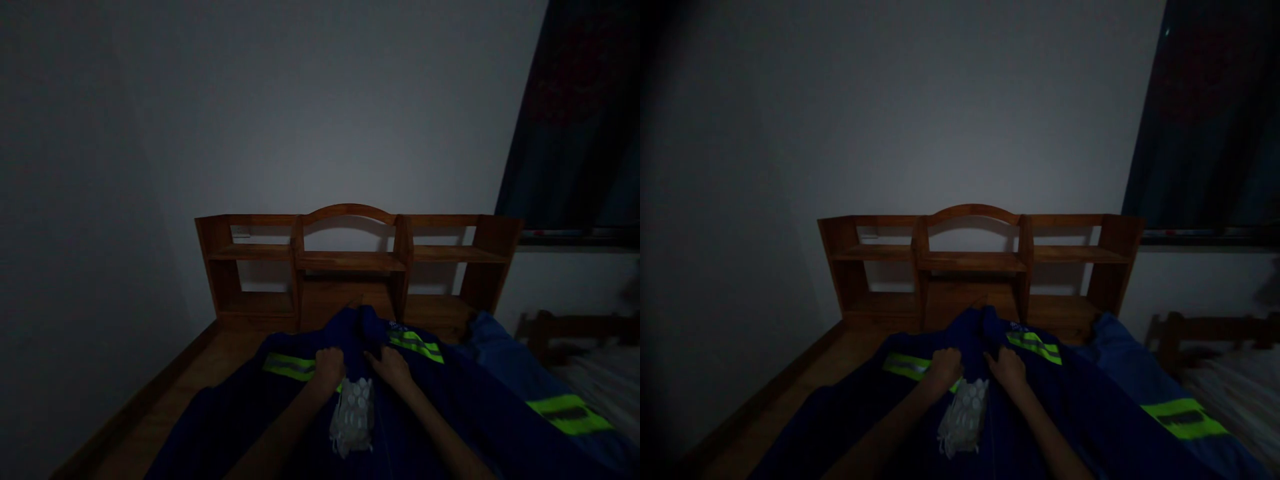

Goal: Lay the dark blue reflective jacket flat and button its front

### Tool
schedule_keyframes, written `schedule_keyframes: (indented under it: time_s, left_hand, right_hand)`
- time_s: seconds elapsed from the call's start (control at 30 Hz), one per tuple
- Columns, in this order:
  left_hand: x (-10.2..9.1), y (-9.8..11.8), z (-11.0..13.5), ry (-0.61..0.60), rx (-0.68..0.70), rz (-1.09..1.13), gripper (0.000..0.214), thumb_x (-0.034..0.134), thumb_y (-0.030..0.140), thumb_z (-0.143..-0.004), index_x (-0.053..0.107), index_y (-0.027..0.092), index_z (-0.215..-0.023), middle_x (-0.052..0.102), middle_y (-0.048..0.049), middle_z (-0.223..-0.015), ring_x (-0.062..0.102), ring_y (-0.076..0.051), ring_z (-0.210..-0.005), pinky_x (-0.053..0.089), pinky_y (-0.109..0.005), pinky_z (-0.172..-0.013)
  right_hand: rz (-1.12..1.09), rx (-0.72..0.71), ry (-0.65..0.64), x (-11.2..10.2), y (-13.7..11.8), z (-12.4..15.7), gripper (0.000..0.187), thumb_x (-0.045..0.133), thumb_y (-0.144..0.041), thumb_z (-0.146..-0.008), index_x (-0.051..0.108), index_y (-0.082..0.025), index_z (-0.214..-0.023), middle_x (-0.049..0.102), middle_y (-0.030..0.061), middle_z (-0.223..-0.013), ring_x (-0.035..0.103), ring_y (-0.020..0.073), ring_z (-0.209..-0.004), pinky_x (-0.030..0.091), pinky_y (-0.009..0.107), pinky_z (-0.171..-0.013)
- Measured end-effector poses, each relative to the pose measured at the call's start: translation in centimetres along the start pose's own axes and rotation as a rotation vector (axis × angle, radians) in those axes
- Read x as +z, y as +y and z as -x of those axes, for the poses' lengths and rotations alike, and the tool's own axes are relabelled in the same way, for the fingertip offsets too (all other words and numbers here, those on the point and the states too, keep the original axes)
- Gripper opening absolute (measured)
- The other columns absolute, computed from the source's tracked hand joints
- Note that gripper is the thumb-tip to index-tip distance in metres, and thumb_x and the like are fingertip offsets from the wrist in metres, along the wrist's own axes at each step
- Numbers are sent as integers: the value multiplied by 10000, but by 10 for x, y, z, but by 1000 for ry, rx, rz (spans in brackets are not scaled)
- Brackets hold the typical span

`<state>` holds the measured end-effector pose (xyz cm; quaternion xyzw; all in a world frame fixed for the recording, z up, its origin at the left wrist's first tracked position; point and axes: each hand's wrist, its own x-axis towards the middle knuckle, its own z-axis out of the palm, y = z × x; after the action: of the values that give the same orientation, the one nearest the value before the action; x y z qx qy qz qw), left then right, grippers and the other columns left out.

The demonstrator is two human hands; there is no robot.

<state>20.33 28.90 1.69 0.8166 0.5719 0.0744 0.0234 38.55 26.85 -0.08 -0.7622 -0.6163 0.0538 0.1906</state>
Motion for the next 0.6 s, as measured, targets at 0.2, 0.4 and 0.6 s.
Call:
schedule_keyframes:
  time_s: [0.2, 0.4, 0.6]
  left_hand:
    - [5, -4, -18, 0, -55, 96, 419, 485, 450, -812, 648, 90, -949, 629, -207, -1015, 566, -333, -1030, 410, -439, -885]
    - [20, 3, -44, 29, -132, 497, 212, 582, 278, -716, 630, 78, -769, 652, -231, -942, 575, -382, -1017, 394, -530, -895]
    - [-2, -17, -109, 116, -56, 1015, 345, 310, 367, -907, 515, 96, -958, 668, -196, -973, 658, -203, -900, 521, -351, -792]
  right_hand:
    - [-115, 1, 26, 26, 10, -15, 430, 579, -386, -791, 531, -120, -1126, 628, 175, -950, 596, 321, -928, 415, 430, -819]
    - [-472, -41, 25, 35, 30, -34, 361, 491, -316, -808, 552, -116, -1102, 637, 113, -992, 601, 236, -931, 452, 312, -808]
    - [-788, -77, -2, 33, 41, -50, 480, 378, -347, -812, 532, -112, -1202, 622, 83, -1089, 583, 231, -1005, 469, 341, -853]
